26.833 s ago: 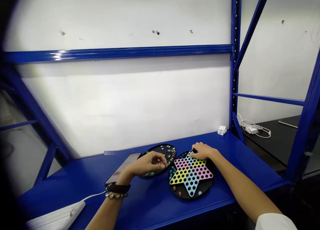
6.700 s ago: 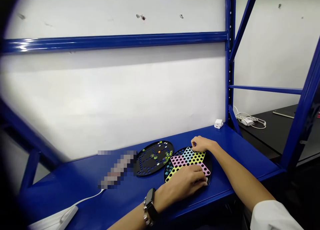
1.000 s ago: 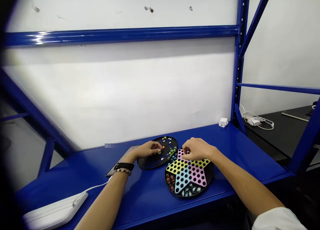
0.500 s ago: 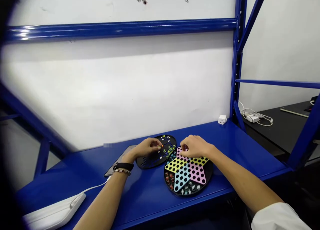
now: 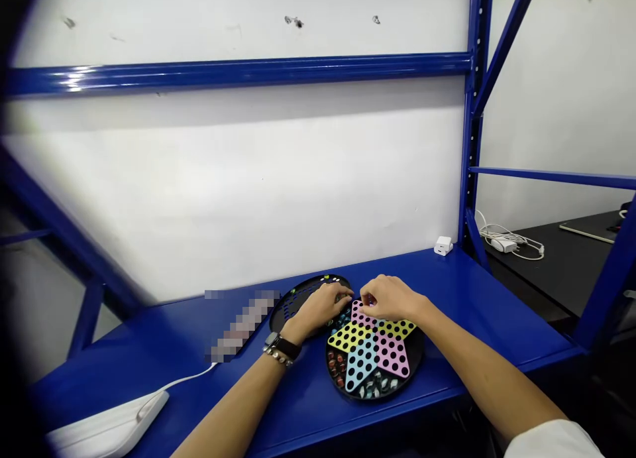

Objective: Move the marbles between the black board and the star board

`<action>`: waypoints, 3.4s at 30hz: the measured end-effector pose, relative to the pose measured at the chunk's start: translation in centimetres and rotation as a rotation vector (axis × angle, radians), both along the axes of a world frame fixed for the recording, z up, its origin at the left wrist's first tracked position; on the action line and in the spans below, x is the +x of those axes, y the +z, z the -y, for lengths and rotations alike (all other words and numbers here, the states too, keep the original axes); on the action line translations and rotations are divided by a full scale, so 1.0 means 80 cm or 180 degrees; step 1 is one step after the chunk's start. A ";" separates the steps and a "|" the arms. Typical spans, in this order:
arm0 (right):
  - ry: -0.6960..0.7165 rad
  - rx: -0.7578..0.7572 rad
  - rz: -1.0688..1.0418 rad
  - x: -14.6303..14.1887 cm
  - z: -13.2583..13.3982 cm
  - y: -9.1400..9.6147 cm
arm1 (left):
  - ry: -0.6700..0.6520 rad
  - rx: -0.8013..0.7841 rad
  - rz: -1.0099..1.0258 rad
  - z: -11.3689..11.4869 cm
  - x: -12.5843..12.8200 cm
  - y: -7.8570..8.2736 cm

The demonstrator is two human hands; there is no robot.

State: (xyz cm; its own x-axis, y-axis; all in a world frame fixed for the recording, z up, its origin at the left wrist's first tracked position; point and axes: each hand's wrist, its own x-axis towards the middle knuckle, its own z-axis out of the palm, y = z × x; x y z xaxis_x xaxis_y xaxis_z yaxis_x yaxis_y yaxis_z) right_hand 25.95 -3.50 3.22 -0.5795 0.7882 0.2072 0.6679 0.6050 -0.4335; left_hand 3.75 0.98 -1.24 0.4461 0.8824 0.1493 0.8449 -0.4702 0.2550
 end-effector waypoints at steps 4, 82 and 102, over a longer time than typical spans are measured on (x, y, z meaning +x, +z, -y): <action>0.0010 0.0013 -0.0033 0.000 -0.001 0.000 | -0.0081 -0.0169 0.0151 -0.003 -0.001 0.003; -0.0052 -0.3753 -0.3466 -0.020 -0.025 -0.028 | 0.0049 -0.1483 0.0449 0.003 -0.075 0.052; -0.0125 -0.3201 -0.3189 -0.038 -0.016 -0.032 | -0.0327 -0.0087 0.1448 0.028 0.005 0.056</action>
